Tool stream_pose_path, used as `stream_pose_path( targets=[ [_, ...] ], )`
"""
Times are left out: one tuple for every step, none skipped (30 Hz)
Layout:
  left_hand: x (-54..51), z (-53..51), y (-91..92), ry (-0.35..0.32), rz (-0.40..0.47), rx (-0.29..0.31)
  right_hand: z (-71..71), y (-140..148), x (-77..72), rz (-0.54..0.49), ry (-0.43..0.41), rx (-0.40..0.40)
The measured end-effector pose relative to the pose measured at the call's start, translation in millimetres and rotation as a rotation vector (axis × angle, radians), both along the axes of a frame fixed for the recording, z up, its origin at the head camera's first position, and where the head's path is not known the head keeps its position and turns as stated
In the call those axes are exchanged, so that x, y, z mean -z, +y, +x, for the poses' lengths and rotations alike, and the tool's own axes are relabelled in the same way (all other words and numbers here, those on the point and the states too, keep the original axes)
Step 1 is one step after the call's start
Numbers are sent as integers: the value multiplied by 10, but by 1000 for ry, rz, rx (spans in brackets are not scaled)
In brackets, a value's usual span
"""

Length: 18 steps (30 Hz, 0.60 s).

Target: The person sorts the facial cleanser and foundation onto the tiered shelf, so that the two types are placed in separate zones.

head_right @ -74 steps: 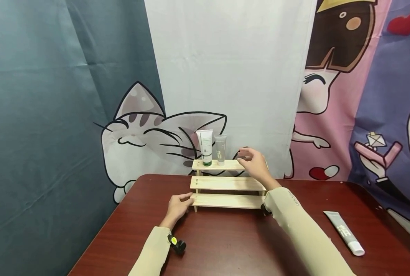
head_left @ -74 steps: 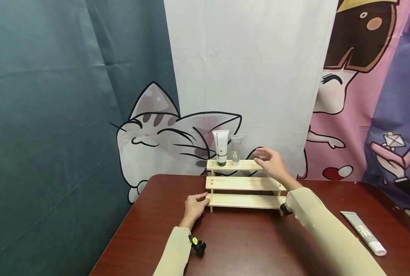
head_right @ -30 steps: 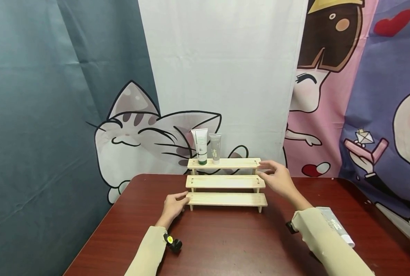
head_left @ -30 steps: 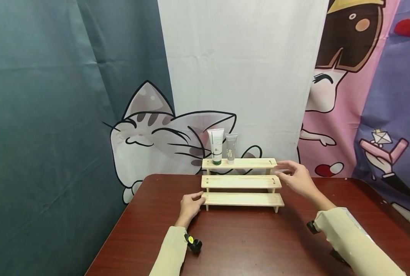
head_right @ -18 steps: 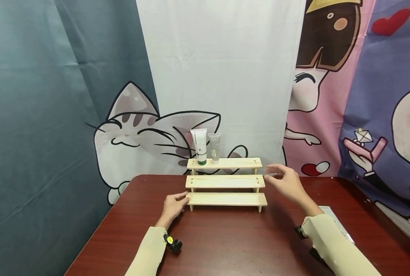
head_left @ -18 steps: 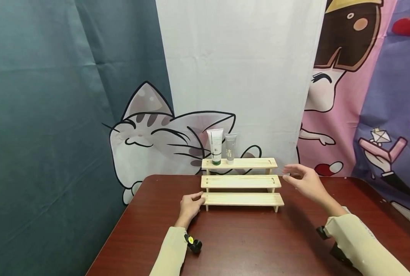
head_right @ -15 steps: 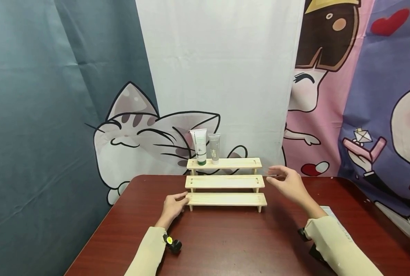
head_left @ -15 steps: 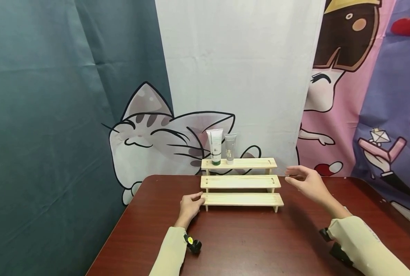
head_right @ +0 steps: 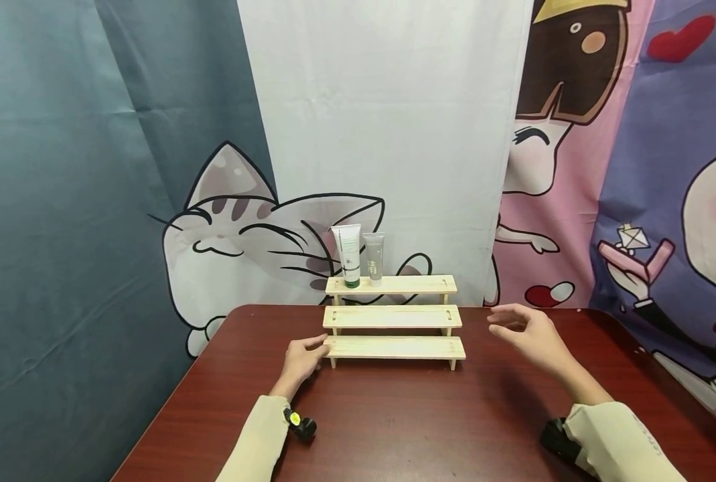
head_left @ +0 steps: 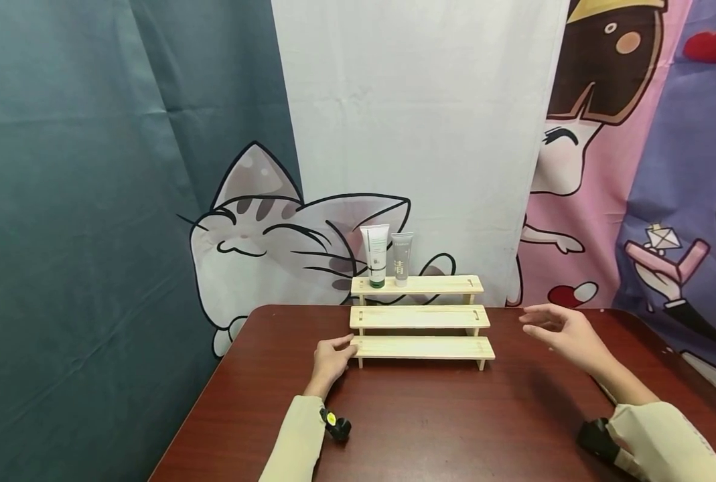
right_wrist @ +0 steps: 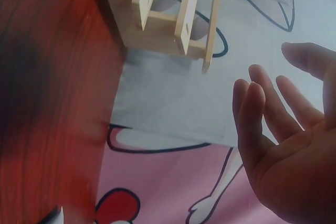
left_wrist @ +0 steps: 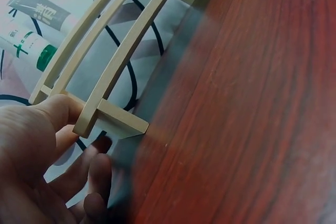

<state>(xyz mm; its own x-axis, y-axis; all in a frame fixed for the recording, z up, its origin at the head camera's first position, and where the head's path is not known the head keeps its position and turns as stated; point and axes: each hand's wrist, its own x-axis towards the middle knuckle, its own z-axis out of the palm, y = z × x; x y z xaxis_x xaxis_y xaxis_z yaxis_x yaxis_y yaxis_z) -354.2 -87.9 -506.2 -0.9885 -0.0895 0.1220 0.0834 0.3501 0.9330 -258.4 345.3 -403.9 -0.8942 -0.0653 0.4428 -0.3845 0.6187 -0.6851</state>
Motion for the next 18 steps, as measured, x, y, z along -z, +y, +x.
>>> stream_pose_path(
  targets=[
    [2,-1,-3,-2,3,-2,18,18,4,2,3,-1],
    [4,-1,-6,-2,5,-4,37,36,8,3,6,0],
    [7,-3,-8,-3,6,-5,53,56,12,5,8,2],
    [11,-4,-10,-3,7,-5,71,78,16,6,8,5],
    [12,-3,-11,-5,10,-5,88,103,21,9,6,9],
    [17,-6,-12,-7,13,-3,105,130,25,10,2,13],
    [23,-4,-13,-6,18,3,121,160,31,11,-2,19],
    [28,-4,-14,-5,25,10,136,192,38,13,-8,24],
    [34,-5,-15,-5,31,17,152,224,44,14,-16,28],
    [38,-6,-16,-8,39,21,167,259,50,13,-25,30],
    [41,-7,-17,-13,45,24,180,293,59,9,-35,31],
    [43,-10,-18,-15,50,27,191,326,68,3,-45,32],
    [42,-13,-18,-16,53,28,200,360,77,1,-51,34],
    [40,-22,-17,-19,52,28,211,396,84,2,-58,36],
    [39,-29,-17,-22,50,28,222,431,90,6,-59,41],
    [34,-34,-16,-28,49,28,234,466,94,12,-62,48],
    [29,-39,-15,-31,49,31,245,501,99,22,-67,60],
    [25,-44,-14,-32,49,34,258,537,103,45,-75,80]
  ],
)
